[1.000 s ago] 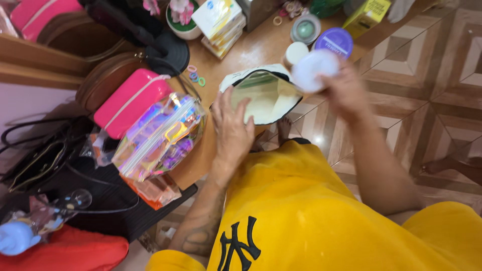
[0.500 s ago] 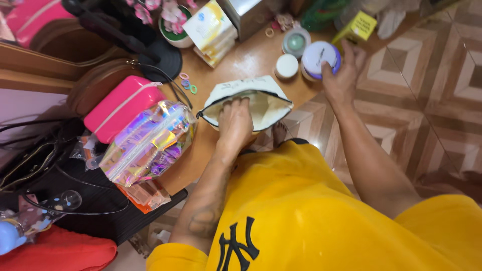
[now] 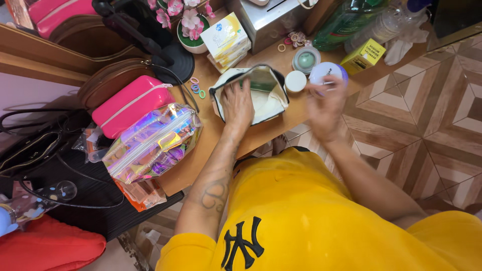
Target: The person opens a white pouch on a vanity, places small bottles and jars into a larger holographic zippered pouch, and zips it. They then take bottles from the vanity and arrange them on the shelves of a mirrored cabinet above the desk.
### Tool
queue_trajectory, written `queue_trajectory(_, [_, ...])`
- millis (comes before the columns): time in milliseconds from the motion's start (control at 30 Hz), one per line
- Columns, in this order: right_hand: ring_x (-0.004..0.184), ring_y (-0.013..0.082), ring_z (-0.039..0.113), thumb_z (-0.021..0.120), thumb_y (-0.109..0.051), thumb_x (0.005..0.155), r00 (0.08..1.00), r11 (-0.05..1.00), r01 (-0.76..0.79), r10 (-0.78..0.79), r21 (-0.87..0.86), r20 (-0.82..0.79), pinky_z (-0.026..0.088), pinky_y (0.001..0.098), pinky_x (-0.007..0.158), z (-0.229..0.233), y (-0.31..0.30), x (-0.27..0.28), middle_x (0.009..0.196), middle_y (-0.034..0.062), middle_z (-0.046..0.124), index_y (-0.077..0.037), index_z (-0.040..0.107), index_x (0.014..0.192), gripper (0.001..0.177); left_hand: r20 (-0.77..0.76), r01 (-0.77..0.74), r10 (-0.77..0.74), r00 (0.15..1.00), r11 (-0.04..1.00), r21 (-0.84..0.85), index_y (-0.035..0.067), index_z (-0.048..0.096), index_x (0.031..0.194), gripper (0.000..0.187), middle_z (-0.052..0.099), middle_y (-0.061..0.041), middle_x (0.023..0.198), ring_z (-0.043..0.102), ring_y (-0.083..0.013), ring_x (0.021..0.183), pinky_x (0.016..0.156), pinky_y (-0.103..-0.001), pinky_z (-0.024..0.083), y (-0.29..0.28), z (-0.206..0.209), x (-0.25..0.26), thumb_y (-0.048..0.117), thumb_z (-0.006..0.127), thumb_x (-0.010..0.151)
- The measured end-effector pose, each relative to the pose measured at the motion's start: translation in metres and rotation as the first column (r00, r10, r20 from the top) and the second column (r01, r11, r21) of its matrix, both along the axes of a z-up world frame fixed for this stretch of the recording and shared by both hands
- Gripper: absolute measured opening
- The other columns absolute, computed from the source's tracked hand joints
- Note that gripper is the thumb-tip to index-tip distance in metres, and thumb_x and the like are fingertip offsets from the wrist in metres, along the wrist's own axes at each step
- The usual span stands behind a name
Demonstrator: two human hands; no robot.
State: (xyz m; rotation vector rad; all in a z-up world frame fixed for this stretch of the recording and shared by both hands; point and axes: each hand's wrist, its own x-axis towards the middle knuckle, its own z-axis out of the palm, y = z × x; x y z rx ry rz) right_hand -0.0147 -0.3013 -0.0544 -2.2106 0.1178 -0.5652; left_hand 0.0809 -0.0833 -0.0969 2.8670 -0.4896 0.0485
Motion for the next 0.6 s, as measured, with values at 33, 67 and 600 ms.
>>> queue_trajectory(33, [0.121, 0.0287, 0.050, 0.068, -0.003, 0.089, 0.995, 0.995, -0.065, 0.070, 0.078, -0.064, 0.041, 0.0424, 0.110, 0.000, 0.016, 0.006, 0.136, 0.0139, 0.044, -0.010, 0.073, 0.114, 0.026, 0.013, -0.013, 0.014, 1.000, 0.999, -0.032, 0.008, 0.051, 0.136, 0.056, 0.051, -0.020, 0.132, 0.047, -0.0431, 0.127, 0.104, -0.053, 0.043, -0.004, 0.000, 0.006, 0.003, 0.064, 0.081])
queue_trajectory(67, [0.113, 0.0268, 0.053, 0.066, -0.004, 0.083, 0.982, 0.979, -0.127, 0.147, 0.160, -0.121, 0.044, 0.0409, 0.103, -0.001, 0.031, 0.013, 0.136, 0.0150, 0.044, -0.011, 0.075, 0.109, 0.029, 0.025, -0.026, 0.027, 0.999, 0.998, -0.064, 0.007, 0.050, 0.137, 0.055, 0.051, -0.021, 0.133, 0.047, -0.0436, 0.128, 0.106, -0.053, 0.043, -0.008, 0.000, 0.012, 0.004, 0.064, 0.083])
queue_trajectory(600, [0.144, 0.0544, 0.027, 0.071, -0.007, 0.077, 0.914, 0.976, -0.216, 0.212, 0.027, -0.346, 0.027, 0.0544, 0.121, -0.050, 0.071, 0.042, 0.158, 0.0336, 0.024, -0.002, 0.046, 0.149, 0.076, -0.329, -0.079, 0.044, 0.943, 0.993, -0.092, 0.009, 0.051, 0.144, 0.073, 0.057, -0.032, 0.132, 0.064, -0.0476, 0.111, 0.096, -0.051, 0.055, 0.006, -0.023, 0.030, 0.003, 0.068, 0.074])
